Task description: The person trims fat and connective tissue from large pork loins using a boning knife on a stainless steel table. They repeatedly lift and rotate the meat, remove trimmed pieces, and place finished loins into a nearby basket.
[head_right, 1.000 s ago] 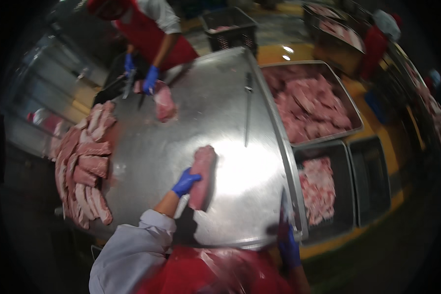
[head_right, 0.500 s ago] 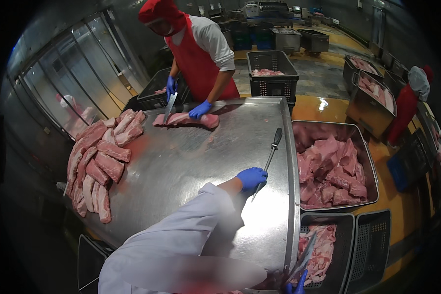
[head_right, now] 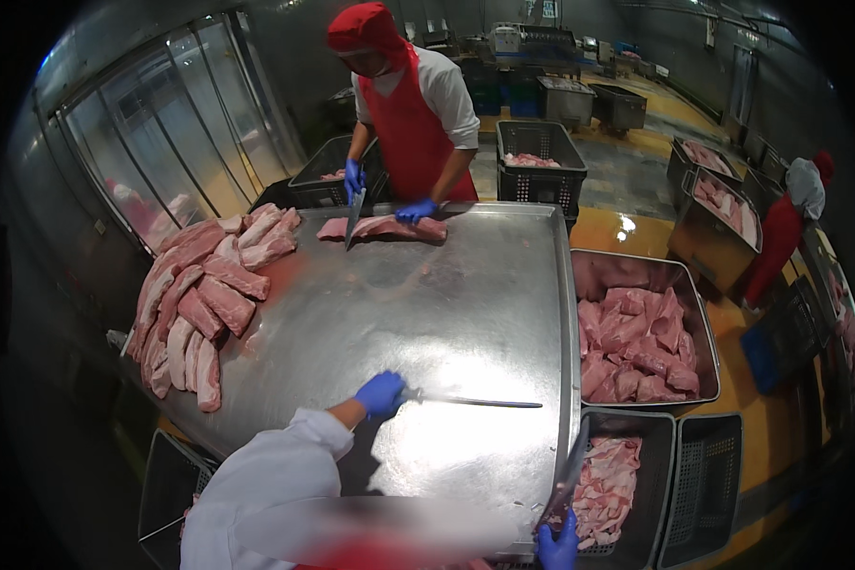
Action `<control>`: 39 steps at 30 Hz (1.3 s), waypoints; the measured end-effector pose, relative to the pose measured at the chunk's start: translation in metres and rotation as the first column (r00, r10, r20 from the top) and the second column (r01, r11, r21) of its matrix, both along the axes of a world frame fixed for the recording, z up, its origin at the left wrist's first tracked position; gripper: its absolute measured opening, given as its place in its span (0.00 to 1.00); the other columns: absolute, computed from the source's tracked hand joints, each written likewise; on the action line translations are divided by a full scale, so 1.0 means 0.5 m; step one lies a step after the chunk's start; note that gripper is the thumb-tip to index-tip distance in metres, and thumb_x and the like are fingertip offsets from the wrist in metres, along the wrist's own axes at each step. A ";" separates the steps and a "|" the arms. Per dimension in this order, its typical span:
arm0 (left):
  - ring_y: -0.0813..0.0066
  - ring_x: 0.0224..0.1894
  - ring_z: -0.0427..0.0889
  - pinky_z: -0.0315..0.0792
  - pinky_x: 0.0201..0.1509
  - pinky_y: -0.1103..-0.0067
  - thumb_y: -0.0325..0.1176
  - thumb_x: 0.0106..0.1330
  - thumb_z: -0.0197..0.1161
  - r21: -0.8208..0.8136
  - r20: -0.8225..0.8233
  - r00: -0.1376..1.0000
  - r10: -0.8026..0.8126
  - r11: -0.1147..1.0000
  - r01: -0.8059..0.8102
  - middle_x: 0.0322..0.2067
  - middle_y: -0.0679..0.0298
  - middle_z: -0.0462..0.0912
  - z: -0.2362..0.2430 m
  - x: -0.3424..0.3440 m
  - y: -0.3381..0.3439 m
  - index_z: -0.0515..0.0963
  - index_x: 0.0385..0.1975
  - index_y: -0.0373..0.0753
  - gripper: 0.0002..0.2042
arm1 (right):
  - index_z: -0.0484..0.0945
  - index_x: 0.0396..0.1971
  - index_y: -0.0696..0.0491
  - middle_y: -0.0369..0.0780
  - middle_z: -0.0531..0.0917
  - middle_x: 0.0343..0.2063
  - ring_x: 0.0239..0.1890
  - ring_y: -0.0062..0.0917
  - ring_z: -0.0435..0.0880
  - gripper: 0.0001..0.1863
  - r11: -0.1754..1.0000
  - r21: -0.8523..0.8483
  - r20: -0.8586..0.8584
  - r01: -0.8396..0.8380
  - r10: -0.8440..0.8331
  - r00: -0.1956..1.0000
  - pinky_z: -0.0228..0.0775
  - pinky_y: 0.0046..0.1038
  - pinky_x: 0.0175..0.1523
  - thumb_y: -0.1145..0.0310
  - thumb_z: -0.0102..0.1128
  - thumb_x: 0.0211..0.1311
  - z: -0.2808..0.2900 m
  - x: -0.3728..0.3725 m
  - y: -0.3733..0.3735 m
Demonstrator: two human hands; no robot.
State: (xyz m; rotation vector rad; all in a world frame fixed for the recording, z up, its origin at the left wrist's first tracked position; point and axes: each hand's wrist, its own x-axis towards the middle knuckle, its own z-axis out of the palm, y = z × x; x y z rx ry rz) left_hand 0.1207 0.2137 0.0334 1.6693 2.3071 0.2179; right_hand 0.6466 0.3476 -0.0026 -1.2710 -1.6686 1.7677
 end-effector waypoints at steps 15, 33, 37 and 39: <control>0.47 0.41 0.84 0.76 0.45 0.59 0.49 0.69 0.55 -0.292 0.383 0.868 0.317 0.933 -0.211 0.37 0.46 0.84 0.042 0.422 -0.314 0.77 0.44 0.35 0.20 | 0.47 0.76 0.36 0.53 0.86 0.32 0.35 0.44 0.87 0.43 0.457 0.026 0.472 -0.889 0.778 0.414 0.77 0.41 0.42 0.58 0.59 0.66 0.030 -0.214 -0.080; 0.80 0.19 0.68 0.64 0.22 0.81 0.46 0.77 0.49 -0.194 0.951 -0.305 0.043 0.853 -0.485 0.23 0.68 0.70 0.221 0.456 -0.412 0.71 0.36 0.40 0.15 | 0.79 0.51 0.50 0.44 0.80 0.34 0.34 0.42 0.81 0.19 -0.009 0.895 0.323 -0.446 0.702 0.635 0.76 0.36 0.40 0.70 0.64 0.57 0.149 -0.394 -0.150; 0.73 0.22 0.75 0.72 0.27 0.71 0.41 0.74 0.57 0.177 0.637 0.672 0.378 0.777 -0.604 0.21 0.61 0.74 0.255 0.397 -0.516 0.73 0.39 0.35 0.13 | 0.76 0.54 0.55 0.50 0.81 0.26 0.30 0.45 0.84 0.16 0.463 0.567 0.643 -0.681 0.268 0.718 0.75 0.41 0.37 0.71 0.54 0.67 0.067 -0.142 0.165; 0.56 0.25 0.82 0.74 0.32 0.63 0.43 0.71 0.59 0.258 0.363 0.838 0.408 0.820 -0.511 0.26 0.52 0.81 0.289 0.366 -0.529 0.75 0.39 0.36 0.14 | 0.76 0.51 0.57 0.50 0.79 0.23 0.27 0.45 0.82 0.14 0.319 0.852 0.332 -0.416 0.286 0.899 0.74 0.39 0.34 0.71 0.52 0.69 0.068 -0.153 0.167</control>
